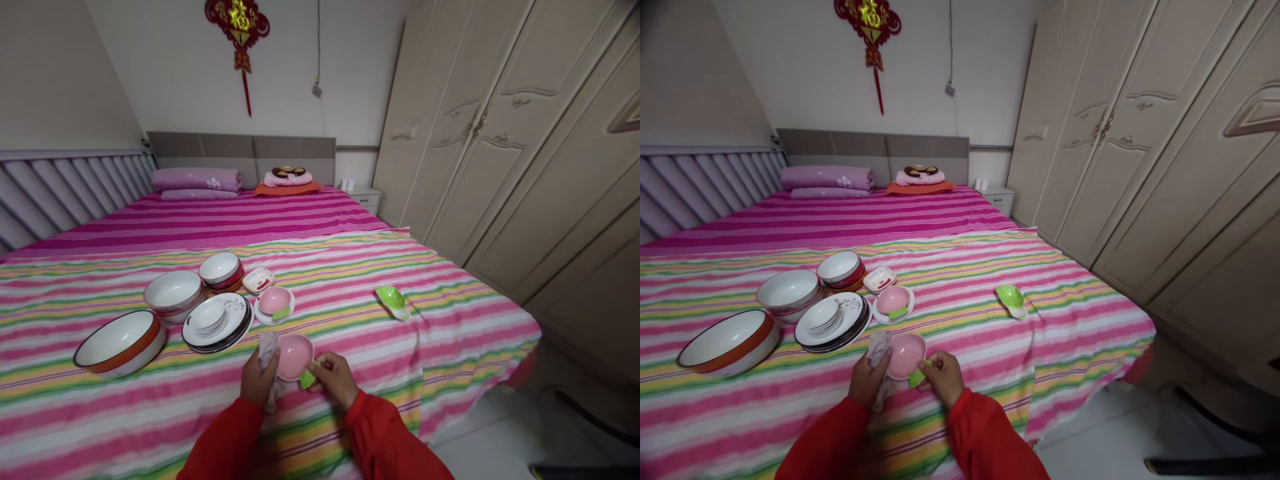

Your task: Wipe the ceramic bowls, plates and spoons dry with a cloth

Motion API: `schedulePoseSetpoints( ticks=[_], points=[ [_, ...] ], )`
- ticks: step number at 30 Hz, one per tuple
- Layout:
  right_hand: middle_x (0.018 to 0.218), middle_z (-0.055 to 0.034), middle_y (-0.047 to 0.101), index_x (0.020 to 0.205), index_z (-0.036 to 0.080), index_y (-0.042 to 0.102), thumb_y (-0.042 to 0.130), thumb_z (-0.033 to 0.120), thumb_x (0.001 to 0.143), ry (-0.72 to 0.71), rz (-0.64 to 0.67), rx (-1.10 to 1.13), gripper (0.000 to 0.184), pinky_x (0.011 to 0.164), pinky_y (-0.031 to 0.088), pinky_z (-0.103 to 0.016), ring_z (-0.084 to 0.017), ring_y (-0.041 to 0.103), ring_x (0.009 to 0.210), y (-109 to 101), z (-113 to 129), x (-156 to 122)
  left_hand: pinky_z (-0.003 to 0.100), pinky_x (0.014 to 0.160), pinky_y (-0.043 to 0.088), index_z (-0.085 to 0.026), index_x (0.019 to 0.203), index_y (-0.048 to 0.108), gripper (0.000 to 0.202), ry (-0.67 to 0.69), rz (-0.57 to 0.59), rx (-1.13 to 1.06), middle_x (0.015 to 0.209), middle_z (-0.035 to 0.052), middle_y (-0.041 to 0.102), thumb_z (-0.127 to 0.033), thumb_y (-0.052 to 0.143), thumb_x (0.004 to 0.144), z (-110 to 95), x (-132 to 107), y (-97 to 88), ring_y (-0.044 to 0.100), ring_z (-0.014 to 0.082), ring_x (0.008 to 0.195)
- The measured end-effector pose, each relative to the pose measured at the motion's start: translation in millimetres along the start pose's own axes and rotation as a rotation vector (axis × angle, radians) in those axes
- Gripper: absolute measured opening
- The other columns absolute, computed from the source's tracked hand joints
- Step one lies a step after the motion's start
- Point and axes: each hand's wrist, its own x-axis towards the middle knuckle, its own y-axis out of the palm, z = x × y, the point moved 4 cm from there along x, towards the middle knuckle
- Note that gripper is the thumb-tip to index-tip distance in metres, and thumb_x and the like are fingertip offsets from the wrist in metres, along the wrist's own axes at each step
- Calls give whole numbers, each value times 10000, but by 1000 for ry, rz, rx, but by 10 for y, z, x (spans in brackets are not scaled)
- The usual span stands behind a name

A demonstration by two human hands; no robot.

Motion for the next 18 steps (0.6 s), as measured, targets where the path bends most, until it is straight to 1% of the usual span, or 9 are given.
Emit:
schedulePoseSetpoints(
  ticks=[4,7,9,11,13,15,16,18],
  points=[
    [404,69,495,524,183,423,827,482,393,-12,-54,13,520,360,471,-242,-143,567,385,45,-12,2,275,659,491,-143,840,640,374,-44,-26,-6,762,64,710,-478,607,677,89,-17,-27,650,220,727],
    [399,64,506,518,181,428,823,469,405,-4,-77,55,502,372,472,-236,-128,556,389,20,8,16,266,606,489,-136,735,641,394,-82,-16,-7,643,47,687,-522,600,670,125,-34,-33,640,210,658],
    [396,43,534,535,178,448,806,457,450,-23,-60,46,463,357,452,-226,-125,546,369,-36,106,60,261,541,476,-141,653,625,416,-110,-20,-5,528,26,639,-556,592,662,146,-43,-29,618,199,582],
    [401,22,563,566,181,459,777,452,501,-47,-39,20,423,334,433,-230,-136,540,346,-142,283,138,264,519,466,-151,624,614,424,-119,-56,7,475,14,606,-572,581,662,157,-51,-31,604,198,552],
    [405,15,577,597,191,458,745,455,538,-64,-52,5,395,311,416,-237,-152,539,332,-312,529,246,273,549,473,-160,649,622,411,-103,-91,24,512,22,627,-568,575,665,154,-59,-31,612,204,578],
    [378,16,557,597,195,461,731,447,542,-123,-119,-20,373,287,378,-222,-157,534,329,-544,846,375,277,578,477,-170,671,627,393,-84,-97,38,566,31,651,-560,578,663,149,-65,-24,616,204,594],
    [383,6,562,592,190,475,736,421,541,-137,-142,-75,352,297,385,-227,-160,539,338,-665,1009,447,277,578,477,-175,674,627,387,-80,-95,42,577,31,652,-559,579,663,150,-68,-20,613,201,589],
    [398,-7,565,568,181,496,716,382,573,-226,-269,-164,298,310,387,-232,-158,540,350,-937,1357,588,277,555,470,-181,669,621,381,-78,-97,49,560,25,635,-558,568,673,162,-70,-21,599,195,563]
  ],
)
